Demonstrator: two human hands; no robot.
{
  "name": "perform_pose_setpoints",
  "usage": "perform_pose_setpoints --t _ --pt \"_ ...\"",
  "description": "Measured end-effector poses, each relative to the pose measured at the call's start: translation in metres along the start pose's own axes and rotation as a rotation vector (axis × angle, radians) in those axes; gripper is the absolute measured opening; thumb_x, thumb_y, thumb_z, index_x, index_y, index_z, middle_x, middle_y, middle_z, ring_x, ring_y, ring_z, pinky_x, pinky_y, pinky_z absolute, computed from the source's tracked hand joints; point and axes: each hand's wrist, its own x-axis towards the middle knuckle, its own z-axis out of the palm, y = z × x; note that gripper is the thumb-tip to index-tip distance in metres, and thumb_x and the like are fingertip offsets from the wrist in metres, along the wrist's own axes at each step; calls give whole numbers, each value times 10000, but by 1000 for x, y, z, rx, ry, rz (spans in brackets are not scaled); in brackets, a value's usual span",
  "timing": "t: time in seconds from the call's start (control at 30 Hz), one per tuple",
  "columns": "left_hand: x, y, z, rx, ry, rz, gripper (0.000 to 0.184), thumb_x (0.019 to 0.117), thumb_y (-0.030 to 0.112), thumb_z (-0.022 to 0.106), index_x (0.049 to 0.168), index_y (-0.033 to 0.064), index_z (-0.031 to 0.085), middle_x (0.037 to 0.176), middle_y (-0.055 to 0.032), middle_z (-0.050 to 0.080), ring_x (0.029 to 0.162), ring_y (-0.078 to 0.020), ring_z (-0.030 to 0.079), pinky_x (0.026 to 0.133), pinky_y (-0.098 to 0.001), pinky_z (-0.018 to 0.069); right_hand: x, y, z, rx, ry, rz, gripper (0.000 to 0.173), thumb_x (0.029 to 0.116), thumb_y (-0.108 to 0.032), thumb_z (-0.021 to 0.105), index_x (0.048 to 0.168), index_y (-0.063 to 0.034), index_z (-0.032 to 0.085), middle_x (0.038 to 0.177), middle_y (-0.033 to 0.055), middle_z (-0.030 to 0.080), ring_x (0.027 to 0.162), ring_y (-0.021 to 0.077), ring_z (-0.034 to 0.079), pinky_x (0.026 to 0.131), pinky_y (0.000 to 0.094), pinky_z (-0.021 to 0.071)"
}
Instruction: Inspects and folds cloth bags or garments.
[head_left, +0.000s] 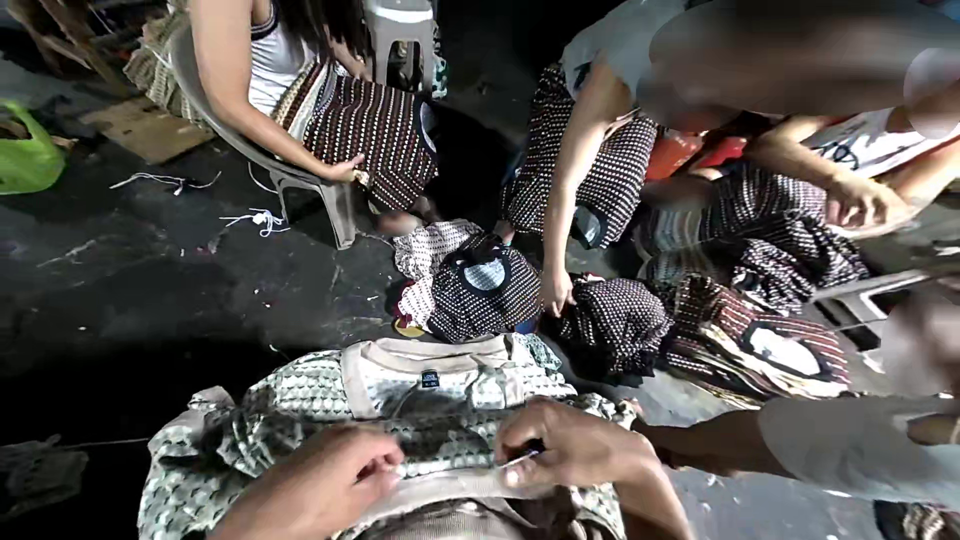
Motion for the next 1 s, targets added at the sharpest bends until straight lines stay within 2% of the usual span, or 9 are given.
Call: perform_pose_setpoints --t 0.13,0.23,0.3,0.4,0.5,0.6,0.7,0.87,1.0 --pt "40 9 -4 67 95 -100 250 1016 189 611 1177 35 724 1140 -171 719 1092 -334 680 993 -553 512 37 -1 13 116 -24 25 427 1025 -370 562 959 27 705 848 75 718 749 106 653 733 341 545" --pt "59 -16 2 212 376 -261 370 984 235 682 1318 77 671 1339 -159 634 1246 -363 604 1062 -567 482 45 10 36 163 -1 135 475 1024 -422 540 951 24 686 848 92 714 781 159 676 783 415 557" --pt "71 -42 6 262 567 -355 545 920 249 767 1401 49 607 1460 -202 539 1341 -449 492 1089 -653 398 39 18 45 182 121 54 477 1032 -419 533 910 12 697 816 78 701 758 135 659 750 381 547" --pt "79 -63 5 213 554 -482 663 930 335 748 1496 79 516 1535 -201 467 1422 -452 395 1121 -702 298 28 22 41 307 442 20 383 1048 -329 515 913 -32 716 801 -14 694 679 25 603 664 262 532" --pt "78 -65 3 187 595 -406 409 924 228 749 1293 72 668 1314 -205 634 1302 -443 524 1070 -719 338 25 23 20 166 809 243 205 986 -282 644 1019 -95 720 774 -47 628 601 28 512 570 242 454" --pt "66 -65 19 305 779 -188 277 794 42 816 1053 66 720 1128 -184 697 1167 -449 608 1001 -721 408 26 43 4 -196 824 458 532 889 -368 801 1338 -120 658 1273 107 664 1094 261 677 934 513 572" --pt "41 -61 40 399 873 46 239 704 -7 779 924 75 735 1019 -174 691 1052 -452 639 910 -704 464 27 64 13 -225 742 584 602 893 -386 790 1397 -107 616 1412 153 604 1237 340 629 1033 576 511" --pt "-4 -38 72 540 887 122 85 820 93 651 842 155 705 936 -127 678 937 -382 655 814 -608 477 7 78 25 -27 903 282 358 1007 -325 583 1192 -42 698 1145 79 729 1030 154 701 917 394 582" --pt "-23 -18 80 592 777 86 140 845 51 675 864 186 709 959 -96 683 1020 -373 640 856 -590 463 6 64 18 35 1094 228 271 1014 -224 509 1050 -47 711 861 -12 703 621 22 569 587 244 497"
